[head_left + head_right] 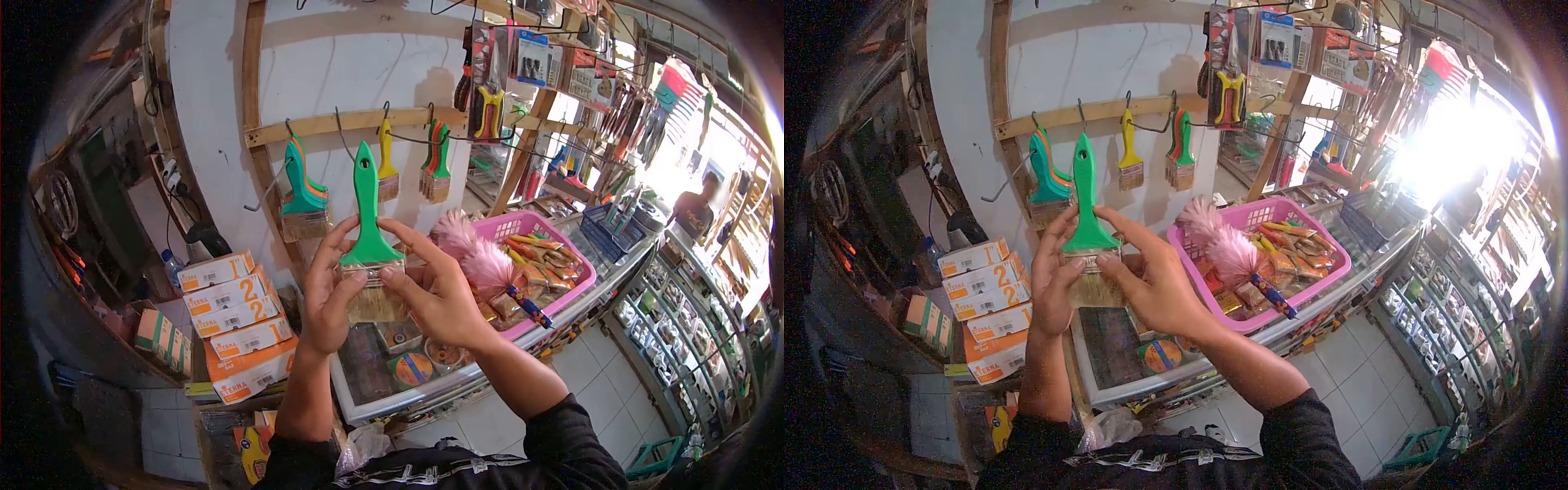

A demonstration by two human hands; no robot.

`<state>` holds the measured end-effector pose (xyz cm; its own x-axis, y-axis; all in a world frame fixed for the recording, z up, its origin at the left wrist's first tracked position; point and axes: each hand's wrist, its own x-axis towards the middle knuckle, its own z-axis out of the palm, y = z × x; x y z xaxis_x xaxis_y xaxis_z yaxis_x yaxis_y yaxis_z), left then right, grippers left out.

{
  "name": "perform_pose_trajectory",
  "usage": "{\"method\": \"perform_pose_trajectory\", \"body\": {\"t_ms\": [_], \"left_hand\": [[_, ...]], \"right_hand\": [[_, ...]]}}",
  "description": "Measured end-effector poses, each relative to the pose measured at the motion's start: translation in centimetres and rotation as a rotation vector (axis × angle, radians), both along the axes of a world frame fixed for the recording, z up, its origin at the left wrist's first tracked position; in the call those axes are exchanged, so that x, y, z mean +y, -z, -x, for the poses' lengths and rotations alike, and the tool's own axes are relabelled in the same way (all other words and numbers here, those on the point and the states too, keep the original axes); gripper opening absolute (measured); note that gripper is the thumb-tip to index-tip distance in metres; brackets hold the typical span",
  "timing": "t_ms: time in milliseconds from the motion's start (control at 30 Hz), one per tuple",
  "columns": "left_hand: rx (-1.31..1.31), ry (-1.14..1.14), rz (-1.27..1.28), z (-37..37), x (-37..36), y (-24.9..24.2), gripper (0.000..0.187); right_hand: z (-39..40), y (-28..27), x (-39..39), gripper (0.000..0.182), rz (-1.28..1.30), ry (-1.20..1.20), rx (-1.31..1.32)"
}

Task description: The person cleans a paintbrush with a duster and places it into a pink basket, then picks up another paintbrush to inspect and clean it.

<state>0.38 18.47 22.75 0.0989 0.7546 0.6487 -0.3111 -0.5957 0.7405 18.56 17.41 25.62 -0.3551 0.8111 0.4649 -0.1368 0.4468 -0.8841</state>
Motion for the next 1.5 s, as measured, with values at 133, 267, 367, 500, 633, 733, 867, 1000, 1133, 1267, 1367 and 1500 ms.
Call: {"method": "perform_pose_trajectory", "body": {"t_ms": [133,267,367,500,633,733,867,1000,1133,1267,1367,1500], "left_hand": [[0.099,-0.033,-0.043,0.0,-1.4,-1.9,0.067],[0.129,-0.028,-0.006,-0.1,-1.8,-2.5,0.067],[0.113,-0.033,-0.004,-0.4,-2.0,-2.2,0.066],[0.118,-0.042,-0.053,-0.4,-2.0,-2.0,0.067],[0.086,-0.025,0.018,-0.8,-2.5,-3.0,0.067],[0.113,-0.051,0.058,-0.7,-2.6,-3.2,0.068],[0.138,-0.070,0.131,-0.8,-1.8,-2.7,0.073],[0.263,-0.233,0.059,-0.3,2.1,-0.5,0.072],[0.243,-0.288,-0.021,0.7,7.8,2.2,0.069],[0.212,-0.344,-0.080,1.2,12.4,4.0,0.066],[0.231,-0.420,-0.101,1.3,14.7,4.3,0.064],[0.220,-0.426,-0.037,1.3,16.7,4.9,0.064]], "right_hand": [[0.3,0.1,0.2,0.057,0.000,-0.069,0.138],[-0.1,-0.1,0.2,0.057,0.005,-0.066,0.116],[-0.4,-0.2,0.3,0.057,-0.009,-0.058,0.082],[-0.7,-0.3,0.1,0.056,0.020,-0.080,0.095],[-0.5,-0.8,0.1,0.055,0.017,-0.075,0.141],[-1.0,-0.1,0.9,0.055,-0.056,-0.043,0.023],[-0.4,-0.4,1.0,0.055,-0.023,0.036,-0.088],[0.3,1.0,4.4,0.063,-0.252,0.205,-0.363],[1.7,3.4,8.6,0.080,-0.465,0.291,-0.529],[2.9,4.8,12.9,0.095,-0.483,0.279,-0.546],[3.5,4.9,15.0,0.100,-0.431,0.296,-0.574],[3.7,5.1,16.9,0.103,-0.452,0.305,-0.578]]}}
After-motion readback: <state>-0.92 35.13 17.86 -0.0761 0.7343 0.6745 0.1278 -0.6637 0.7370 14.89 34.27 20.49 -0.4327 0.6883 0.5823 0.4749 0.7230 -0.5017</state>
